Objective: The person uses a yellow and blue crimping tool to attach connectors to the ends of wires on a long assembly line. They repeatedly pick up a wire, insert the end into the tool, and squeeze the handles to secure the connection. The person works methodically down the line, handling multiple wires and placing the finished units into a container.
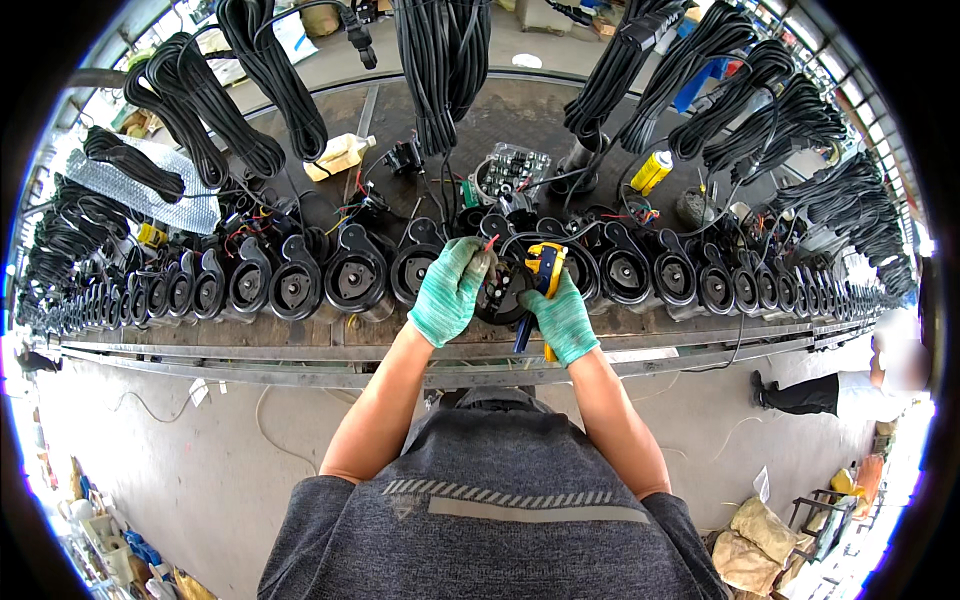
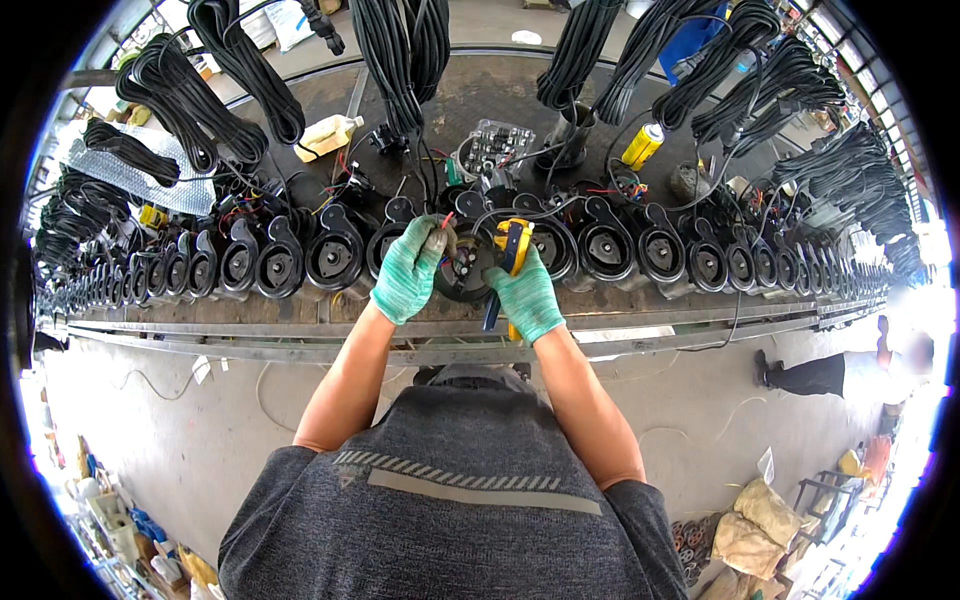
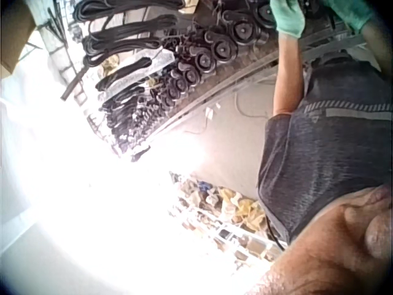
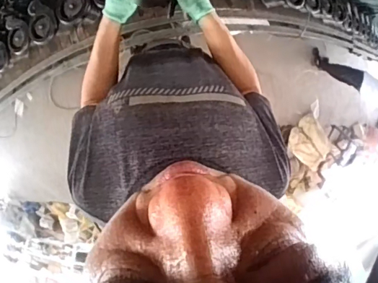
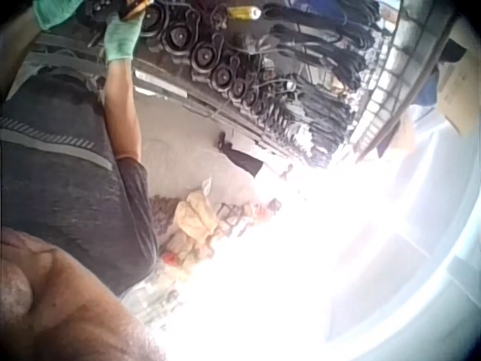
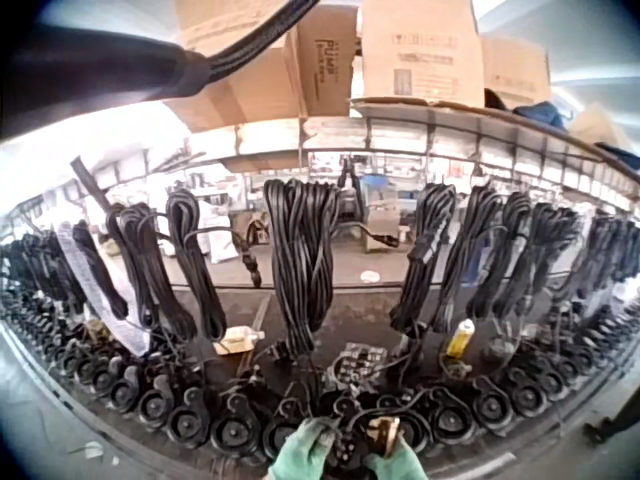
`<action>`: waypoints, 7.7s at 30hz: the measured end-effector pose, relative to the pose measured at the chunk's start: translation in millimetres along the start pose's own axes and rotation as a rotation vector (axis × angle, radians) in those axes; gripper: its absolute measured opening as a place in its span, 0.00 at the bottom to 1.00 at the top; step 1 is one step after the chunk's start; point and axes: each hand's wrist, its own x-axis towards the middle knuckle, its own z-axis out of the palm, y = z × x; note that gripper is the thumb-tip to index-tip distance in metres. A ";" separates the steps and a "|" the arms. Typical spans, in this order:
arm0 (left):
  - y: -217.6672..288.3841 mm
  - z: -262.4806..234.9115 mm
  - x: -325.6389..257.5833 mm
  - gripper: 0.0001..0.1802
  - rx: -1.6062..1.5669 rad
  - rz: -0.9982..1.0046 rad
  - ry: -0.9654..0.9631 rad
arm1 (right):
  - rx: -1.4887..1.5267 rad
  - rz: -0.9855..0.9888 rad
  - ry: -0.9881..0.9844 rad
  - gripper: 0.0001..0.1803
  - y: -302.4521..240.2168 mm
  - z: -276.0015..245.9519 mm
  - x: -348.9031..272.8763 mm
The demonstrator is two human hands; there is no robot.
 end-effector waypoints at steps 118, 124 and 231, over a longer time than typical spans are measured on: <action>-111.3 20.6 215.0 0.15 1.228 0.027 -0.696 | 1.108 0.269 0.464 0.22 113.9 -176.0 -160.0; -96.0 75.6 166.0 0.25 1.100 -0.080 -1.171 | 1.173 0.298 0.476 0.21 114.6 -177.1 -148.5; 31.0 15.0 5.5 0.13 0.508 0.129 -0.229 | -0.027 -0.575 -0.021 0.33 -53.4 -13.0 -8.8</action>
